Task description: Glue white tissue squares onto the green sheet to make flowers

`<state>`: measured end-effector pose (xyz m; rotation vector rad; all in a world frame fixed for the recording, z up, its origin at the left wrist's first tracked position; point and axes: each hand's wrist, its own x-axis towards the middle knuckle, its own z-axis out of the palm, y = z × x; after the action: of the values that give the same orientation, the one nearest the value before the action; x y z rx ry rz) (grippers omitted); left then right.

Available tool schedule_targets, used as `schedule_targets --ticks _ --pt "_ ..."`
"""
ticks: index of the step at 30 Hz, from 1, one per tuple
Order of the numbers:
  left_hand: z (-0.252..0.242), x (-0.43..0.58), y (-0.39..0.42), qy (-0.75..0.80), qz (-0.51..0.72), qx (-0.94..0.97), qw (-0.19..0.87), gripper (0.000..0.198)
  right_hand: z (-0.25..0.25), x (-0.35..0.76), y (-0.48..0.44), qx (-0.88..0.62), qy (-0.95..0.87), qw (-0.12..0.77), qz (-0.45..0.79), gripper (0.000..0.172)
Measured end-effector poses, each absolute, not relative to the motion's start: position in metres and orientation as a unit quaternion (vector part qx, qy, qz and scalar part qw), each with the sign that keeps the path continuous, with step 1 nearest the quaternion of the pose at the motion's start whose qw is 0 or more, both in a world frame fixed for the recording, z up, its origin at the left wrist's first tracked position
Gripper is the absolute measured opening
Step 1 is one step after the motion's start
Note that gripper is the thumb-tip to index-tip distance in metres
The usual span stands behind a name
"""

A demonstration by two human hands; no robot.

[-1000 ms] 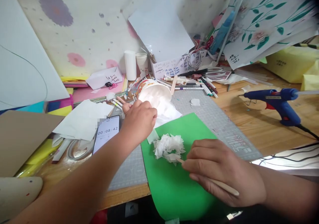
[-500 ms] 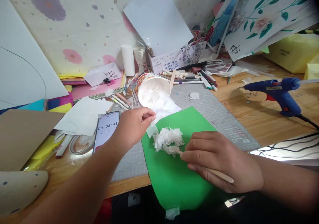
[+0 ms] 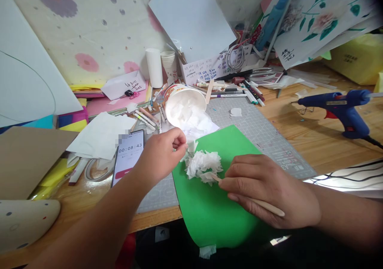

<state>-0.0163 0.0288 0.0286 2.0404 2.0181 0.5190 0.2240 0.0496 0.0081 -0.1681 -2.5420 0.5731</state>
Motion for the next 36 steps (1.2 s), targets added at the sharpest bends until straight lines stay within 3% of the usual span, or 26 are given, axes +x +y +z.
schedule_targets --ticks 10,22,31,36 --pt "0.022 -0.008 0.031 0.668 0.130 0.727 0.091 0.019 0.006 0.226 0.048 -0.061 -0.939 0.263 0.212 0.017" --pt "0.027 -0.006 0.017 0.620 0.234 0.749 -0.015 0.010 0.007 0.228 0.047 -0.060 -0.943 0.262 0.198 0.018" --pt "0.008 0.014 -0.018 0.512 0.227 0.827 -0.043 0.014 0.008 0.228 0.047 -0.052 -0.941 0.275 0.189 0.016" --pt "0.006 0.013 -0.020 0.504 0.219 0.832 -0.083 0.014 0.014 0.233 0.048 -0.065 -0.910 0.324 0.252 0.016"
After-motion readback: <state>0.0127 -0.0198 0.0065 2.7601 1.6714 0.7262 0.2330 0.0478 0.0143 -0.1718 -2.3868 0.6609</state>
